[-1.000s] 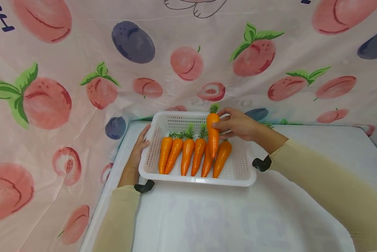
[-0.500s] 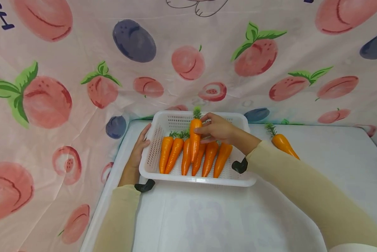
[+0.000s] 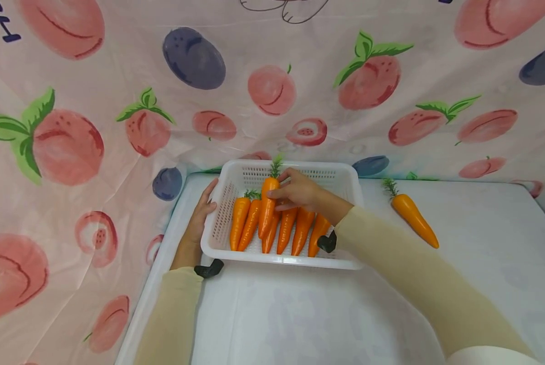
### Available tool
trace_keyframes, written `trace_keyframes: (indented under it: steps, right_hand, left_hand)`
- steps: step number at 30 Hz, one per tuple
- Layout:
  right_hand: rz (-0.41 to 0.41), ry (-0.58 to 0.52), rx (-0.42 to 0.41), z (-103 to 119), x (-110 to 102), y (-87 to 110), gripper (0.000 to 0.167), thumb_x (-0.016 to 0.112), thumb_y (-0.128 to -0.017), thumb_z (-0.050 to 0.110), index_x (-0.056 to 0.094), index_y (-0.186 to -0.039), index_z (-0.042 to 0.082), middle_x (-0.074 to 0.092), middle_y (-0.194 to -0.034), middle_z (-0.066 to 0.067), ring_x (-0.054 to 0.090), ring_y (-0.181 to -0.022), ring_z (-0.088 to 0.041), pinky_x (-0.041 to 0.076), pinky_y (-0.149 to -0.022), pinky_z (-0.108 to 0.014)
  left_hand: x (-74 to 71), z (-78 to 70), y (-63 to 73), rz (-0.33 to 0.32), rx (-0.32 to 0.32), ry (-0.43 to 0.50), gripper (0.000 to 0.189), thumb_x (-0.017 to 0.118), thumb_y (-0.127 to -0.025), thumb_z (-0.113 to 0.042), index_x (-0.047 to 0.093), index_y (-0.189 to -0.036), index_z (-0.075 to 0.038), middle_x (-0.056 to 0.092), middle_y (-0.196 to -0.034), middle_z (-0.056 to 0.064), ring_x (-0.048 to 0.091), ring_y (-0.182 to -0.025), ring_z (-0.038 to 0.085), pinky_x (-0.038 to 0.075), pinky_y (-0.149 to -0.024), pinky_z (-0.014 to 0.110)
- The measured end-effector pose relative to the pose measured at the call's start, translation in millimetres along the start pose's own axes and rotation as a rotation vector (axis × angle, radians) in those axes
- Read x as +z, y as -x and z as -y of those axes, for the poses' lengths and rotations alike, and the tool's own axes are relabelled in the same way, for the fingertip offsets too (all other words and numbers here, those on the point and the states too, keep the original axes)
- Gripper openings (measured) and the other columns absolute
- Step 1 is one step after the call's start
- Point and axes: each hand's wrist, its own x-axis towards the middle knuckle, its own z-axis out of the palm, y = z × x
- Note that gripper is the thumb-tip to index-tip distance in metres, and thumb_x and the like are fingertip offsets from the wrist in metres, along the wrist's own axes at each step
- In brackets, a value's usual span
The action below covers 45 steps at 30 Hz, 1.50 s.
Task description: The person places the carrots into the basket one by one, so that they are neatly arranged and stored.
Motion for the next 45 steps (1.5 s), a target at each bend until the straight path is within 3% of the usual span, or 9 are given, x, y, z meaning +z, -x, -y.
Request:
trace_keyframes:
  steps: [10,20,29,35,45]
  right_hand:
    - [-0.006,0.031,0.046,-8.6,11.6,-7.1,0.055,0.08,-0.087,0.011,0.041,-0.125,0.005,0.066,-0.111,-0.017,0.075,-0.081,-0.025,0.06,-0.088,-0.046]
    - [-0.04,0.195,0.007,-10.6,16.1,-7.3,0.053,0.083,-0.085,0.015,0.045,-0.12,0.007,0.073,-0.094,-0.013,0.076,-0.082,-0.033,0.063,-0.08,-0.047]
    - [-0.049,0.259,0.006,-10.5,14.6,-3.5,0.055,0.089,-0.078,0.014,0.049,-0.115,0.005,0.063,-0.097,-0.012,0.076,-0.078,-0.027,0.063,-0.076,-0.043]
    - [-0.041,0.249,0.025,-10.2,10.7,-3.3,0.054,0.088,-0.079,0.016,0.051,-0.116,0.005,0.065,-0.1,-0.011,0.076,-0.079,-0.025,0.064,-0.073,-0.038]
    - [-0.034,0.191,0.049,-7.9,-1.2,1.5,0.054,0.088,-0.08,0.017,0.053,-0.12,0.004,0.062,-0.105,-0.011,0.075,-0.084,-0.025,0.064,-0.079,-0.04]
  left_hand:
    - [0.7,-1.2,-0.2,-0.007,-0.01,-0.001,0.07,0.034,-0.095,-0.013,0.025,-0.162,-0.031,0.028,-0.167,0.012,0.04,-0.142,0.03,0.05,-0.108,0.034]
    - [0.7,-1.2,-0.5,-0.009,-0.015,-0.009,0.07,0.034,-0.094,-0.013,0.025,-0.162,-0.032,0.028,-0.167,0.011,0.039,-0.143,0.029,0.049,-0.108,0.034]
    - [-1.0,-0.6,-0.4,-0.005,-0.018,-0.007,0.071,0.034,-0.095,-0.013,0.022,-0.163,-0.031,0.026,-0.168,0.01,0.037,-0.145,0.031,0.048,-0.11,0.036]
    - [-0.7,-0.3,-0.1,0.003,-0.013,-0.004,0.071,0.034,-0.095,-0.013,0.023,-0.163,-0.032,0.026,-0.168,0.01,0.037,-0.145,0.032,0.049,-0.11,0.037]
    - [-0.4,0.4,1.0,-0.005,-0.016,-0.005,0.069,0.037,-0.097,-0.016,0.025,-0.162,-0.035,0.03,-0.167,0.008,0.042,-0.141,0.028,0.05,-0.108,0.033]
